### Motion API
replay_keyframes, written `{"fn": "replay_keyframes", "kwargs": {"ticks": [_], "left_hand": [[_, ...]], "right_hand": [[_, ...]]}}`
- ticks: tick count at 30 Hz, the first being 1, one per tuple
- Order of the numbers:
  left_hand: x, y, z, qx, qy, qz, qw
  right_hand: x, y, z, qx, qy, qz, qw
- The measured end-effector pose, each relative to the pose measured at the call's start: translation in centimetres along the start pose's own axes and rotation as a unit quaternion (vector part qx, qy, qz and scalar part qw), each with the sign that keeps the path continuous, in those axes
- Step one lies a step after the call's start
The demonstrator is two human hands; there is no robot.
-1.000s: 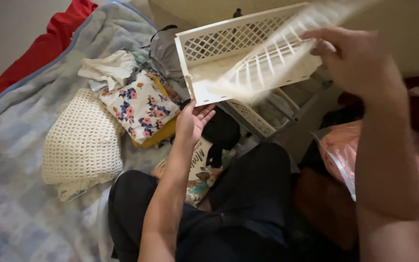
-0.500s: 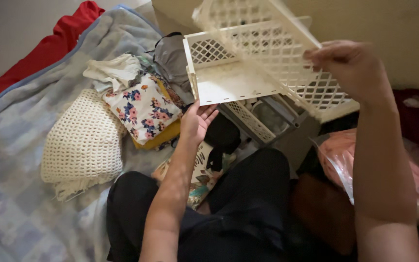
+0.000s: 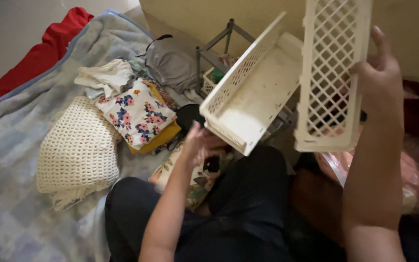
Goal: The person sits on the floor and assembles a white plastic storage basket. They connect the side panels to the base, then attach the front and back panels to form the basket structure.
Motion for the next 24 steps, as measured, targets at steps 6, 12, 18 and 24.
{"fn": "replay_keyframes", "kwargs": {"ticks": [6,12,18,24], "left_hand": [[1.7,6.0,6.5,-0.051,-0.066,0.001,0.996],[-2.4,3.4,12.4,0.030,-0.207,0.072,0.975],[-0.5,-0.3,9.8,-0.042,-0.233,-0.088,0.968],[2.5,0.7,4.9,-0.207,-0.143,0.035,0.967]], "right_hand": [[2.4,4.9,-0.8,-0.076,0.031,-0.031,0.996],[3.5,12.2,-0.5,-0.085,0.085,-0.038,0.992],[2.4,14.3,-0.9,-0.091,0.033,0.007,0.995],[-1.5,10.0,-1.9,-0.081,0.025,0.025,0.996]]}}
Point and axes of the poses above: each hand's wrist, its own z-axis towards the middle knuckle, its own x-axis out of the back of the hand, y = z × x, the point moved 3 cm from there along z, towards the middle knuckle, and after that the axes turned 4 degrees about -y, right-handed, at the moved point
